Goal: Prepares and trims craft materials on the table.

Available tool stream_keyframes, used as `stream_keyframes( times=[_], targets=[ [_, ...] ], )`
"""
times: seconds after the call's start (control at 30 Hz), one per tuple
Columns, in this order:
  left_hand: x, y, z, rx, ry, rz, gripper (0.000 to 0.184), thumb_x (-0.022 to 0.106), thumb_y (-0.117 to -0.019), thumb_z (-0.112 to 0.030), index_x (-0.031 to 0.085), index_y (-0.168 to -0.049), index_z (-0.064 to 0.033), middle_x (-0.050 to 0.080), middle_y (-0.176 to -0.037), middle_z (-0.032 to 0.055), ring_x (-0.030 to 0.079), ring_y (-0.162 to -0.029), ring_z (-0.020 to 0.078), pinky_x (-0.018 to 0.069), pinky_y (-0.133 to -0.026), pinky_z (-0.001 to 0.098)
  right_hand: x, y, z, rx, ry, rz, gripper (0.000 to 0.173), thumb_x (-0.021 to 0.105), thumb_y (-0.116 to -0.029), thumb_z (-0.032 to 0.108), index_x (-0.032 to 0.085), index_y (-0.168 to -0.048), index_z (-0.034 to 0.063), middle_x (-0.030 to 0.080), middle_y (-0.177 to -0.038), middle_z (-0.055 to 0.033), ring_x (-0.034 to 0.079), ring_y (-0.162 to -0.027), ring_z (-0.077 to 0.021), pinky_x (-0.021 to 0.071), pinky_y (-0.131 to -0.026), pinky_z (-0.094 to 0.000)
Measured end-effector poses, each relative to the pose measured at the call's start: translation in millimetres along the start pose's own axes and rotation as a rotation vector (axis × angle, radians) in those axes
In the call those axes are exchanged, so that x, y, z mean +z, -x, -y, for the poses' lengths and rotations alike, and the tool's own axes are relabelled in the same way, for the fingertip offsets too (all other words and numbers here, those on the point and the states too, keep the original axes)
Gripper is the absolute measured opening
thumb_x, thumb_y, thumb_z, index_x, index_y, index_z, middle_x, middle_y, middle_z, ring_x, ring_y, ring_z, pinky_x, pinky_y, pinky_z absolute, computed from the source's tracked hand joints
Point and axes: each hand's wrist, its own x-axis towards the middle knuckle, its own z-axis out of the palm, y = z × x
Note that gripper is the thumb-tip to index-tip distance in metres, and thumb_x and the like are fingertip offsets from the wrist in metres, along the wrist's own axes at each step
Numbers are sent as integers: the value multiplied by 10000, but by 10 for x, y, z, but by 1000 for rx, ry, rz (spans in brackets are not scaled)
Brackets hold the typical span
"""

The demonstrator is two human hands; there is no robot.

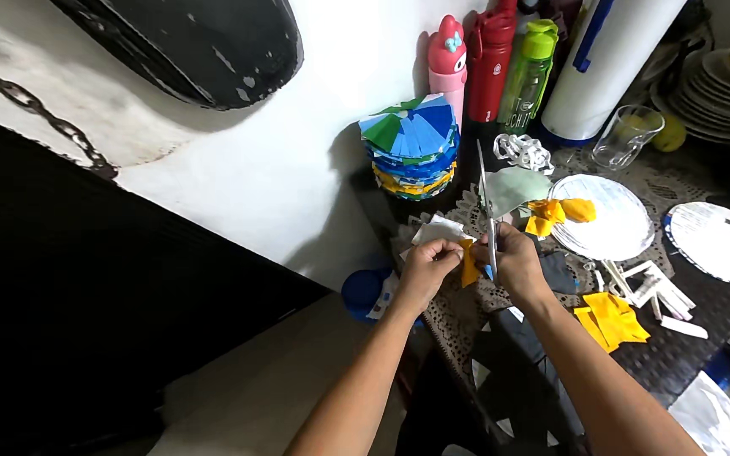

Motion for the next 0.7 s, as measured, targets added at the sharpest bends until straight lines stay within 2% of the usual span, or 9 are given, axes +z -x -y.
stream_keyframes(
  times=[0.13,0.27,0.33,0.37,0.4,0.43,0.5,0.57,0.7],
  targets=[
    [-39,-8,-22,-78,152,-49,102,567,-984,42,658,-939,39,685,-885,66,697,-813,124,606,-798,291,-73,-51,-43,-14,53,-13,117,726,-891,-21,617,-925,3,663,-773,-64,660,-676,-112,576,-667,-281],
    [-94,5,-52,-139,355,-87,144,475,-1017,57,591,-946,9,679,-867,63,699,-788,136,606,-793,291,-218,-111,-72,-10,216,-87,93,713,-911,8,633,-959,-4,656,-779,-72,650,-669,-130,568,-655,-309],
    [-107,34,-64,-148,455,-61,167,428,-1027,46,571,-966,-14,688,-872,65,704,-792,138,604,-794,293,-268,-92,-22,-36,426,-139,106,704,-925,49,628,-968,-12,616,-773,-96,611,-687,-178,520,-662,-379],
    [-106,56,-74,-149,498,-40,186,410,-1030,40,572,-965,-25,700,-866,64,709,-793,136,604,-796,292,-284,-68,10,-54,497,-152,117,699,-926,49,629,-976,-30,610,-788,-127,604,-718,-224,505,-689,-436],
    [-101,80,-81,-146,536,-15,207,392,-1026,34,574,-957,-36,709,-862,62,714,-793,132,605,-797,290,-299,-43,23,-76,510,-152,121,696,-921,43,634,-987,-38,620,-802,-139,612,-735,-239,508,-700,-451],
    [-96,109,-86,-140,567,20,219,375,-1020,24,572,-956,-47,711,-869,59,715,-804,131,604,-807,293,-309,-15,13,-97,445,-136,108,686,-924,35,630,-988,-31,627,-811,-117,612,-730,-203,510,-693,-409],
    [-81,174,-94,-118,613,93,241,364,-1005,0,583,-935,-73,719,-879,46,720,-820,125,607,-822,301,-310,77,20,-91,101,-46,84,667,-945,12,631,-1018,-6,715,-899,-67,686,-769,-109,579,-716,-279],
    [-56,241,-101,-101,648,162,252,398,-987,-10,623,-907,-89,735,-871,34,729,-816,119,615,-810,299,-297,226,107,-43,-217,64,64,600,-973,-18,583,-1030,4,743,-973,-81,724,-861,-129,597,-766,-272],
    [0,380,-121,-92,660,288,208,497,-967,-34,672,-889,-114,748,-872,28,733,-803,107,619,-783,278,-342,475,198,-20,-327,163,74,589,-960,-19,569,-982,48,744,-961,-44,712,-854,-95,585,-763,-249]
  ],
)
